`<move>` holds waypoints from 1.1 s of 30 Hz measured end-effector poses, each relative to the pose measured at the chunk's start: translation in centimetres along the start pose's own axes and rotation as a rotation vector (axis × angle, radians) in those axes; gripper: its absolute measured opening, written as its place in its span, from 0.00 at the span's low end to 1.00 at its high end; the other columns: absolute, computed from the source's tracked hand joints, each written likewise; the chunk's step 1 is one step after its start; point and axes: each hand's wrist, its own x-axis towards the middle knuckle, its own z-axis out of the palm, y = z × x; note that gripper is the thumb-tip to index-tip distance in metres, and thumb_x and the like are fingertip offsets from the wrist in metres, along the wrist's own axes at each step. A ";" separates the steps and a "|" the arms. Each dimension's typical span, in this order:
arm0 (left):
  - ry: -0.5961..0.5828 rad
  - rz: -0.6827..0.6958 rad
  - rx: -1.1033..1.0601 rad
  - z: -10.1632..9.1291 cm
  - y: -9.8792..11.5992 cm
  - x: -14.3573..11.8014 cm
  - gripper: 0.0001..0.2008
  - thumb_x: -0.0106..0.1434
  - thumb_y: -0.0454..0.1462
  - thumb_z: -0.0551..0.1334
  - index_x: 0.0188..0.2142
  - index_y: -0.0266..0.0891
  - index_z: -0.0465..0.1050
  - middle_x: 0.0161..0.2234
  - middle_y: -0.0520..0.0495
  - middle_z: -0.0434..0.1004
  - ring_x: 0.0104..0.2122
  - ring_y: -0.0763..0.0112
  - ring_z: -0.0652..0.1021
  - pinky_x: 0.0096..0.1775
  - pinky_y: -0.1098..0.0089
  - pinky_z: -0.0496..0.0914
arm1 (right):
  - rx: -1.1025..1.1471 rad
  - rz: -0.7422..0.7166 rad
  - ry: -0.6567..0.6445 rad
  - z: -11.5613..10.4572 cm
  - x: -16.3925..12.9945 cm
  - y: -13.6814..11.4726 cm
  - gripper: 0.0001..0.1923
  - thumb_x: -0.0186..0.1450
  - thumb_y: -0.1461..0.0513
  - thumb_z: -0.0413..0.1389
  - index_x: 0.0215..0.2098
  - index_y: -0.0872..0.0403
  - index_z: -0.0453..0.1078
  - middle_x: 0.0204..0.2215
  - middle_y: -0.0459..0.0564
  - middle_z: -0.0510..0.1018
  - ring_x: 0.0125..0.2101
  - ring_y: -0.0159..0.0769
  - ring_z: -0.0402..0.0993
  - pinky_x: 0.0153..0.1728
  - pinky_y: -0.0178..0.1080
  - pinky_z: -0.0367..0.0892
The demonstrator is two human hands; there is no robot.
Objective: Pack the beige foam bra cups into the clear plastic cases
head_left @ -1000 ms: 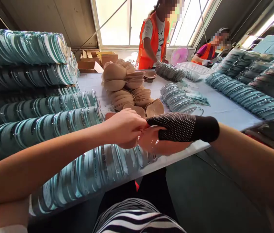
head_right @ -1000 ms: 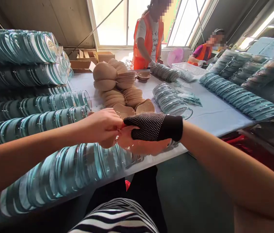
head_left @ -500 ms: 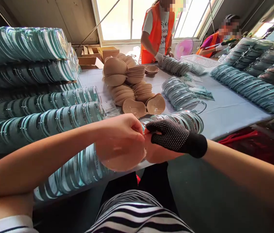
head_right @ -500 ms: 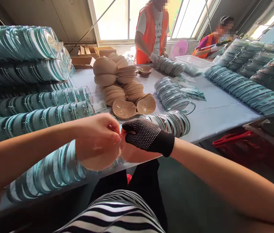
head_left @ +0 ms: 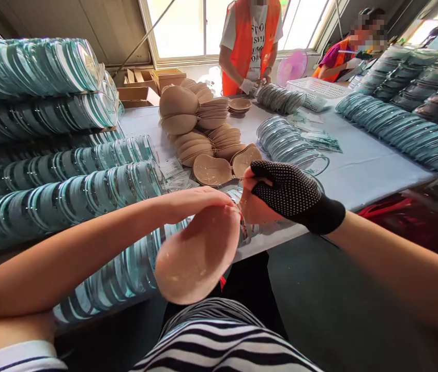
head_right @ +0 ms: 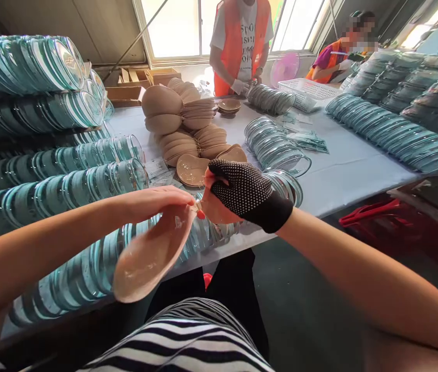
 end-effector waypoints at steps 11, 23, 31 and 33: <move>-0.127 -0.072 -0.020 -1.3 3.1 -0.7 0.07 0.54 0.38 0.67 0.30 0.36 0.78 0.27 0.50 0.75 0.31 0.71 0.75 0.37 0.72 0.68 | 0.231 0.293 -0.590 -1.9 1.1 -1.1 0.21 0.64 0.48 0.54 0.31 0.58 0.74 0.26 0.46 0.75 0.27 0.29 0.68 0.29 0.33 0.64; -0.123 -0.076 0.104 -2.0 2.6 -1.6 0.16 0.59 0.47 0.65 0.31 0.34 0.78 0.24 0.50 0.71 0.25 0.75 0.70 0.25 0.77 0.61 | 0.383 0.217 -0.601 0.0 -0.2 -0.9 0.14 0.63 0.55 0.59 0.37 0.59 0.75 0.30 0.47 0.76 0.32 0.31 0.69 0.35 0.34 0.66; -0.049 0.006 0.121 -1.7 2.1 -1.2 0.13 0.60 0.46 0.65 0.34 0.39 0.83 0.31 0.48 0.79 0.33 0.70 0.76 0.37 0.73 0.68 | 0.517 0.304 -0.609 -0.2 -0.1 -2.3 0.09 0.62 0.59 0.59 0.35 0.59 0.74 0.30 0.45 0.75 0.33 0.30 0.69 0.35 0.33 0.65; -0.101 0.064 0.097 -1.8 2.0 -1.1 0.12 0.60 0.45 0.65 0.33 0.39 0.83 0.31 0.48 0.80 0.34 0.70 0.76 0.40 0.73 0.69 | 0.572 0.251 -0.632 -0.1 -0.1 -2.0 0.09 0.63 0.59 0.59 0.34 0.59 0.73 0.30 0.46 0.75 0.33 0.30 0.70 0.36 0.33 0.67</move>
